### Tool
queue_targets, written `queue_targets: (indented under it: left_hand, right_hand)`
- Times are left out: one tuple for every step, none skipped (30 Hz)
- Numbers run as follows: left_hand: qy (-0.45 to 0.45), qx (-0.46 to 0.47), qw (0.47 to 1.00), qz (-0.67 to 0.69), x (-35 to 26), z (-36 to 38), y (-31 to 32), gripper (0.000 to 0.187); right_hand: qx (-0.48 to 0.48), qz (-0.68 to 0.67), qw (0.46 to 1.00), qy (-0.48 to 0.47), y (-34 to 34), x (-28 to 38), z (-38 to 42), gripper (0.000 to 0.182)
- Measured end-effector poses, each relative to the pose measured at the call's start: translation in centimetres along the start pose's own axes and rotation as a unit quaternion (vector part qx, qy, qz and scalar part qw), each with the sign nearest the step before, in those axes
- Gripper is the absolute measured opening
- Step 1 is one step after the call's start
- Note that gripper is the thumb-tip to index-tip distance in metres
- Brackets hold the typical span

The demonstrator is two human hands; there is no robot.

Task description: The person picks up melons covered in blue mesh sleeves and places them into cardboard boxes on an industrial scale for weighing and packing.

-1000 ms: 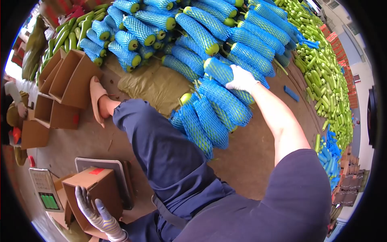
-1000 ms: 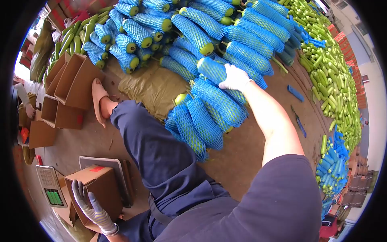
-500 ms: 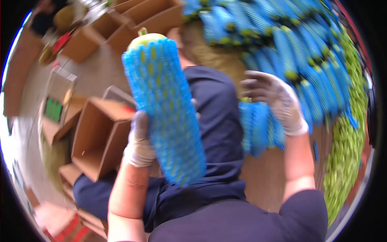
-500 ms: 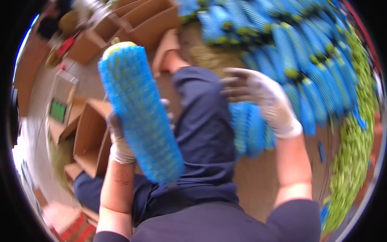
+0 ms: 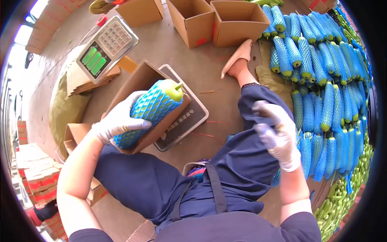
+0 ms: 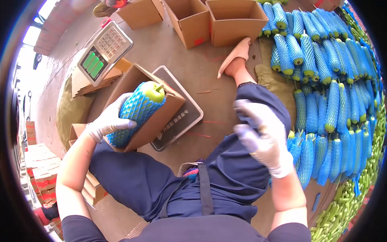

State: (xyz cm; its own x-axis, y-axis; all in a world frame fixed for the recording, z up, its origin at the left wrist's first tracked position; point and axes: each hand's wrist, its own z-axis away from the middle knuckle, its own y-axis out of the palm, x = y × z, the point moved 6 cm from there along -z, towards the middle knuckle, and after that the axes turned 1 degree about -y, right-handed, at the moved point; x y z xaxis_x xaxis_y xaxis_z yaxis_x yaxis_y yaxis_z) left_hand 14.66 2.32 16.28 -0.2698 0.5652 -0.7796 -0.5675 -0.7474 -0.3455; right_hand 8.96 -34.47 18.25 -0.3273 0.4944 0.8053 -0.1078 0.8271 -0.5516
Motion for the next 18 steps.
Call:
queue_targets:
  left_hand:
    - [0.002,0.012,1.000,0.026,0.5,-0.8,0.2,0.088]
    - [0.007,0.014,0.999,0.028,1.1,-1.4,0.1,0.088]
    - [-0.005,0.029,0.999,0.013,1.8,-2.0,0.3,0.089]
    - [-0.016,0.044,0.999,-0.003,2.6,-2.6,0.4,0.090]
    - [-0.006,0.045,0.999,0.007,3.6,-3.1,0.6,0.091]
    - [-0.006,0.048,0.999,0.008,3.8,-3.3,0.5,0.091]
    - [-0.012,0.052,0.998,0.019,4.0,-3.4,0.4,0.092]
    - [-0.019,0.055,0.998,0.032,4.3,-3.5,0.4,0.092]
    - [-0.024,0.054,0.998,0.037,4.6,-3.5,0.4,0.092]
    - [-0.031,0.059,0.996,0.054,4.8,-3.7,0.4,0.093]
    - [-0.038,0.065,0.995,0.069,5.0,-3.8,0.5,0.093]
    - [-0.040,0.065,0.995,0.071,5.2,-3.9,0.6,0.093]
    - [-0.046,0.076,0.993,0.075,5.5,-4.1,0.8,0.093]
    - [-0.051,0.086,0.992,0.078,5.8,-4.2,1.1,0.093]
    - [-0.040,0.089,0.993,0.071,5.9,-4.5,1.3,0.091]
    - [-0.040,0.090,0.993,0.071,6.3,-4.8,1.3,0.091]
    - [-0.048,0.096,0.991,0.086,6.5,-5.1,1.4,0.089]
    - [-0.056,0.103,0.988,0.101,6.7,-5.4,1.5,0.088]
  right_hand:
    - [0.015,0.037,0.996,-0.075,2.1,1.7,-1.8,0.041]
    - [0.031,0.073,0.985,-0.151,4.5,3.2,-3.4,0.042]
    - [0.041,0.069,0.986,-0.145,6.7,3.7,-5.1,0.041]
    - [0.051,0.064,0.987,-0.139,8.8,3.9,-6.8,0.041]
    - [0.032,0.074,0.991,-0.109,10.2,3.4,-8.2,0.041]
    - [0.015,0.082,0.993,-0.079,11.6,2.6,-9.4,0.041]
    - [-0.008,0.106,0.992,-0.063,12.7,2.0,-10.4,0.037]
    - [-0.003,0.106,0.992,-0.061,13.3,1.9,-11.5,0.037]
    - [0.056,0.120,0.991,-0.029,14.4,1.4,-12.7,0.035]
    - [0.113,0.133,0.985,0.001,15.3,0.7,-13.5,0.033]
    - [0.124,0.156,0.980,-0.017,15.5,0.5,-14.2,0.030]
    - [0.183,0.173,0.968,0.021,15.9,-0.2,-14.7,0.027]
    - [0.206,0.194,0.959,0.018,16.0,-0.4,-15.0,0.025]
    - [0.229,0.215,0.949,0.015,16.1,-0.6,-15.0,0.025]
    - [0.229,0.215,0.949,0.015,16.3,-0.8,-15.1,0.025]
    - [0.216,0.222,0.951,0.025,16.4,-1.2,-14.9,0.024]
    - [0.202,0.229,0.952,0.036,16.3,-1.6,-14.9,0.024]
    - [0.201,0.229,0.952,0.039,16.4,-1.8,-14.8,0.024]
